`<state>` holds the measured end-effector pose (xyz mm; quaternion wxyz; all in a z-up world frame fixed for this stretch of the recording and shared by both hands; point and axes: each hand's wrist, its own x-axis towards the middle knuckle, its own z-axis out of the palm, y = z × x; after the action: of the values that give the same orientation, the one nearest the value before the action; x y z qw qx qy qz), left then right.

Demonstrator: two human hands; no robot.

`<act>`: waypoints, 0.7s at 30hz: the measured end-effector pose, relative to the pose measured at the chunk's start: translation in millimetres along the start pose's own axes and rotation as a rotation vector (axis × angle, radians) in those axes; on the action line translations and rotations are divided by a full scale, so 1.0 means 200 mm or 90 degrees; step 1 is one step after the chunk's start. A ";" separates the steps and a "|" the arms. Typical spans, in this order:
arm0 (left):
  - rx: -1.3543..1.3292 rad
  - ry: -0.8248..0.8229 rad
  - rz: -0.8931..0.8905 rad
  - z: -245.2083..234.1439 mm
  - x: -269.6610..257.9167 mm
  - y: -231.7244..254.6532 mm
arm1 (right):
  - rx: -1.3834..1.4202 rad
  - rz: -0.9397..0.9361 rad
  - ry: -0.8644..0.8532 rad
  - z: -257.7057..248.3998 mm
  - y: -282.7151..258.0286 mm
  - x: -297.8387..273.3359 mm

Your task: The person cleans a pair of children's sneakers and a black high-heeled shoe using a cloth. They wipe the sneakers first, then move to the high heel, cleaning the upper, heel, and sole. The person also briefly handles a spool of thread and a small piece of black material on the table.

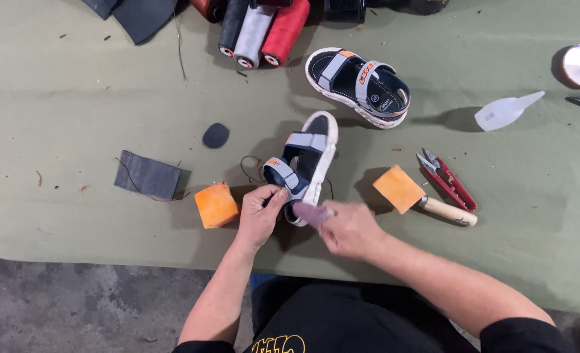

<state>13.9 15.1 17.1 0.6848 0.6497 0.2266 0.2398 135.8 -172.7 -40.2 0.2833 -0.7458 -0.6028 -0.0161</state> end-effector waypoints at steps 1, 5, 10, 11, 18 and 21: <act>0.002 -0.002 0.001 -0.01 -0.01 -0.02 | 0.000 0.001 0.003 -0.13 -0.03 0.13; 0.016 0.000 -0.002 0.00 -0.02 -0.03 | -0.024 0.173 0.124 -0.12 0.14 0.27; 0.034 -0.012 0.006 0.00 0.00 -0.02 | -0.023 0.091 0.099 -0.29 -0.20 0.23; 0.031 -0.018 0.002 -0.01 0.00 -0.03 | 0.004 0.074 0.053 -0.17 -0.15 0.10; 0.040 0.000 0.005 -0.02 -0.02 -0.09 | 0.005 0.158 0.108 -0.41 -0.15 0.38; 0.031 -0.004 0.002 0.00 -0.01 -0.05 | 0.002 0.270 0.082 -0.08 0.22 0.23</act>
<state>12.4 13.4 7.1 0.6693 0.6672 0.2291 0.2333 193.2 -143.5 -26.7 0.3197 -0.8529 -0.4127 -0.0027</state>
